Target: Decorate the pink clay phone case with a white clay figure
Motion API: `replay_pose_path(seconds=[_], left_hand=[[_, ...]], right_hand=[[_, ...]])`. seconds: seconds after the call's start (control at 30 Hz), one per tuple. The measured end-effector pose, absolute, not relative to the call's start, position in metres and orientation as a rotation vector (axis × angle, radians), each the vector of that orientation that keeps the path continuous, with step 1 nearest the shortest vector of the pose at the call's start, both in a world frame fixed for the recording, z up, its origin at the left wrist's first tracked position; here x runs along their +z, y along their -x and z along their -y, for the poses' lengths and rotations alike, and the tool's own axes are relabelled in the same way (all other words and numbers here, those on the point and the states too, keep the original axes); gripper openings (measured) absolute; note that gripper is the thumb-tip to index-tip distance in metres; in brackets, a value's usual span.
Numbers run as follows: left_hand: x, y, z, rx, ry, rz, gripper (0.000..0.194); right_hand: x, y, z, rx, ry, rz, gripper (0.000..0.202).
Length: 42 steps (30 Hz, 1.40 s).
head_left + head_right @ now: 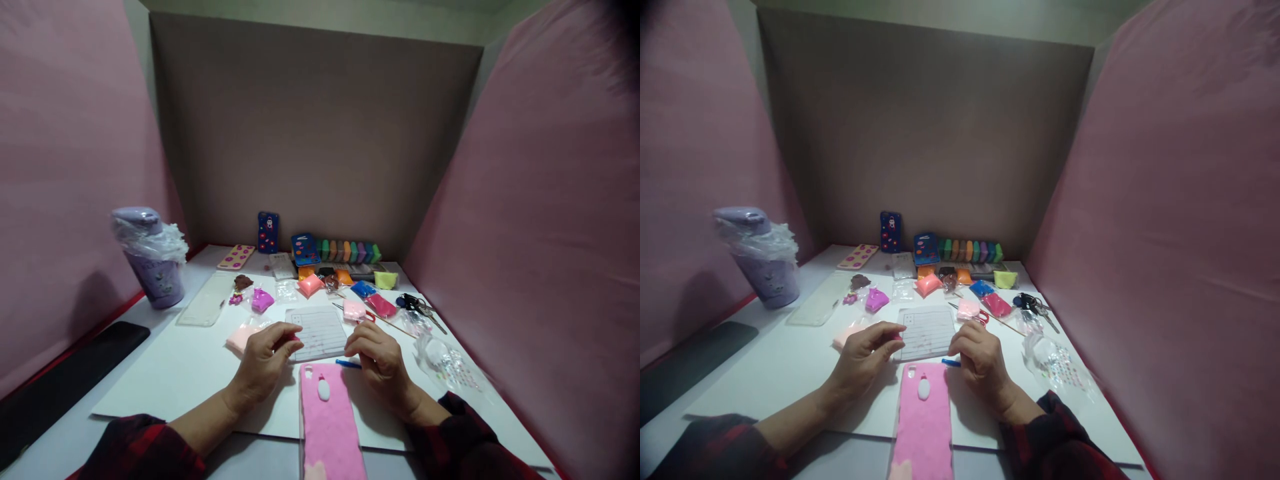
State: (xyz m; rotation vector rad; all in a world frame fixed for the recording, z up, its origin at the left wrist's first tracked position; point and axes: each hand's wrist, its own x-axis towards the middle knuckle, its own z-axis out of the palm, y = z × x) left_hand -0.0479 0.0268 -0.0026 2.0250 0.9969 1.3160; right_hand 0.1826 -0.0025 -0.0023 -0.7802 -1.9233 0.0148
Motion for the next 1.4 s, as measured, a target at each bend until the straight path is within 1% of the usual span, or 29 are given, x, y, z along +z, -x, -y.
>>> replay_pose_path(seconds=[0.13,0.47,0.73,0.93,1.13,1.4], left_hand=[[-0.001,0.048,-0.026,1.284,-2.046,-0.983,0.009],[0.006,0.049,-0.023,1.22,-2.064,-1.001,0.015],[0.004,0.049,-0.024,1.225,-2.035,-1.004,0.015],[0.002,0.049,-0.026,1.243,-2.012,-0.981,0.01],[0.009,0.048,-0.021,1.226,-2.034,-0.939,0.017],[0.009,0.046,-0.021,1.21,-1.974,-0.913,0.015]], right_hand=[[-0.003,-0.183,0.002,0.018,0.774,1.922,0.031],[-0.003,-0.183,0.002,0.031,0.775,1.922,0.03],[-0.002,-0.183,0.002,0.021,0.768,1.923,0.03],[-0.004,-0.183,0.001,0.017,0.756,1.932,0.03],[-0.004,-0.183,0.002,0.022,0.774,1.928,0.03],[-0.005,-0.184,0.002,0.03,0.782,1.94,0.03]])
